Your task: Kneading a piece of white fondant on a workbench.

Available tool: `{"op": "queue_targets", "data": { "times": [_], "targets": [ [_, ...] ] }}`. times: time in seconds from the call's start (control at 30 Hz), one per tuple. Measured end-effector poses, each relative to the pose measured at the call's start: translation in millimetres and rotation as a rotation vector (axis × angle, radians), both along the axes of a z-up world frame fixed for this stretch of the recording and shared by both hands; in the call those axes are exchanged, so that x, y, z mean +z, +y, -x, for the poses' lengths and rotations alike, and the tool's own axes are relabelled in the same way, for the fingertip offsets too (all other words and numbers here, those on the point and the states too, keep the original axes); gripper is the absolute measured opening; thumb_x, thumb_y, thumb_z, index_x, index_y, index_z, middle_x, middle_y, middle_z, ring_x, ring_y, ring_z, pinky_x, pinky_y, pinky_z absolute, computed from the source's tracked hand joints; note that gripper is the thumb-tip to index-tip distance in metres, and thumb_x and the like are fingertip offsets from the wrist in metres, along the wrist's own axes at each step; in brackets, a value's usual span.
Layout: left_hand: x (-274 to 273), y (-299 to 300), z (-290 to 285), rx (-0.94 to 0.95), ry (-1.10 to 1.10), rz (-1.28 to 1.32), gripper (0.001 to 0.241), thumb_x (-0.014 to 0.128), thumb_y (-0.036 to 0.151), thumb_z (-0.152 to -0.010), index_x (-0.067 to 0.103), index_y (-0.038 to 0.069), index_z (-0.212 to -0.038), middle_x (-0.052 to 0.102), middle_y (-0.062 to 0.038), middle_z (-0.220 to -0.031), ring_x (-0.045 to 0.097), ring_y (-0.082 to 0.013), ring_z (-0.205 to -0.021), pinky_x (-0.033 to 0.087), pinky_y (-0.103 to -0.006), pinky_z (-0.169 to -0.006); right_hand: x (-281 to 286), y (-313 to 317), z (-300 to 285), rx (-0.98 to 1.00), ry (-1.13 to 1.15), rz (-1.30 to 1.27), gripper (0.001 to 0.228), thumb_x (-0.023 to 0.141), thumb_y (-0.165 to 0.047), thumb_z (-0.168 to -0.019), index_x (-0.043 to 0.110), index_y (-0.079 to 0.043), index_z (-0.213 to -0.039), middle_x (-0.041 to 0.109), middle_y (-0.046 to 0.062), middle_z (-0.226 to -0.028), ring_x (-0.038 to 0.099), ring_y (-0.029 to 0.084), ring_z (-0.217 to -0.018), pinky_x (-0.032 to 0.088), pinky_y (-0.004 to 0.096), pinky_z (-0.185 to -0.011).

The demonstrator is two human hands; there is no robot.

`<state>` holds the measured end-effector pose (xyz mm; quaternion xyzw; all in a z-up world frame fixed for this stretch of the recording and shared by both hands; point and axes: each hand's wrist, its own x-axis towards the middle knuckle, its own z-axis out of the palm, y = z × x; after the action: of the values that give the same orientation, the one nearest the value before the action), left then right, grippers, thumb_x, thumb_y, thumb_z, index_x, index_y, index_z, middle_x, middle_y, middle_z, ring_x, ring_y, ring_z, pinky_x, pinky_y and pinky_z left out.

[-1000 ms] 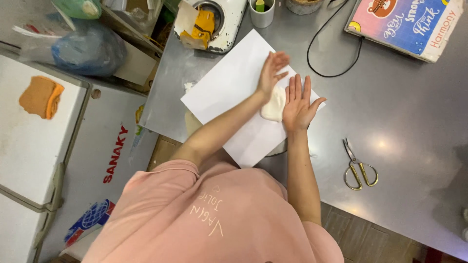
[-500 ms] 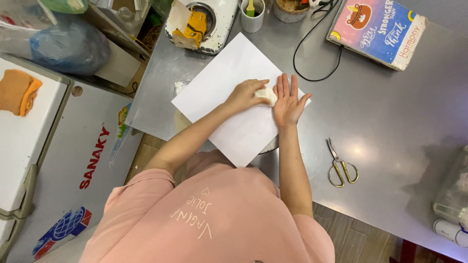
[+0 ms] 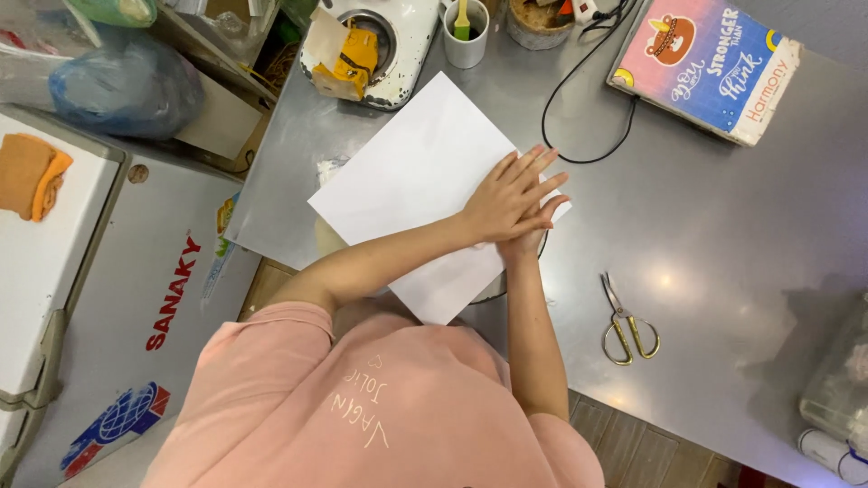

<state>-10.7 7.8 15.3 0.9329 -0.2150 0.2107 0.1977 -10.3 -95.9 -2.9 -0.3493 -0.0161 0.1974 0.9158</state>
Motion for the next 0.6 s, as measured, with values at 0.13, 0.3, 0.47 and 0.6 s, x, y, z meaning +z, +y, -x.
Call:
{"op": "queue_targets", "data": {
  "times": [0.13,0.3,0.47,0.6],
  "targets": [
    [-22,12,-3,0.122,0.244,0.2,0.08,0.048,0.068,-0.099,0.034,0.02,-0.162,0.026,-0.021,-0.167,0.019,-0.0444,-0.157,0.021,-0.059,-0.126,-8,1,3,-0.019,-0.006,-0.008,0.106,0.014,-0.084,-0.089,0.013,-0.012,-0.167,0.017,0.011,-0.174,0.02,0.03,-0.16,0.02,0.047,-0.131],
    [-16,-3,-18,0.115,0.288,0.134,0.074,0.039,0.061,-0.104,0.025,0.024,-0.166,0.013,-0.021,-0.172,0.014,-0.0446,-0.159,0.022,-0.057,-0.125,-11,-7,4,-0.111,0.04,0.021,0.105,0.014,-0.085,-0.091,0.01,-0.013,-0.167,0.014,0.009,-0.175,0.014,0.027,-0.162,0.016,0.044,-0.132],
    [-22,-20,-52,0.165,0.357,0.259,0.076,0.039,0.059,-0.107,0.018,0.016,-0.167,0.01,-0.021,-0.173,0.012,-0.0419,-0.161,0.02,-0.0543,-0.126,-15,-10,-7,-0.215,0.045,0.003,0.102,0.015,-0.083,-0.092,0.009,-0.016,-0.168,0.009,0.006,-0.176,0.012,0.026,-0.163,0.014,0.046,-0.133],
    [-35,-23,-68,0.409,0.315,0.41,0.075,0.035,0.055,-0.111,0.018,0.008,-0.167,0.016,-0.019,-0.173,0.015,-0.0383,-0.162,0.018,-0.051,-0.126,-10,-7,-8,-0.201,-0.034,0.091,0.103,0.017,-0.084,-0.091,0.009,-0.016,-0.168,0.007,0.005,-0.176,0.01,0.025,-0.163,0.013,0.045,-0.135]
  ]
}}
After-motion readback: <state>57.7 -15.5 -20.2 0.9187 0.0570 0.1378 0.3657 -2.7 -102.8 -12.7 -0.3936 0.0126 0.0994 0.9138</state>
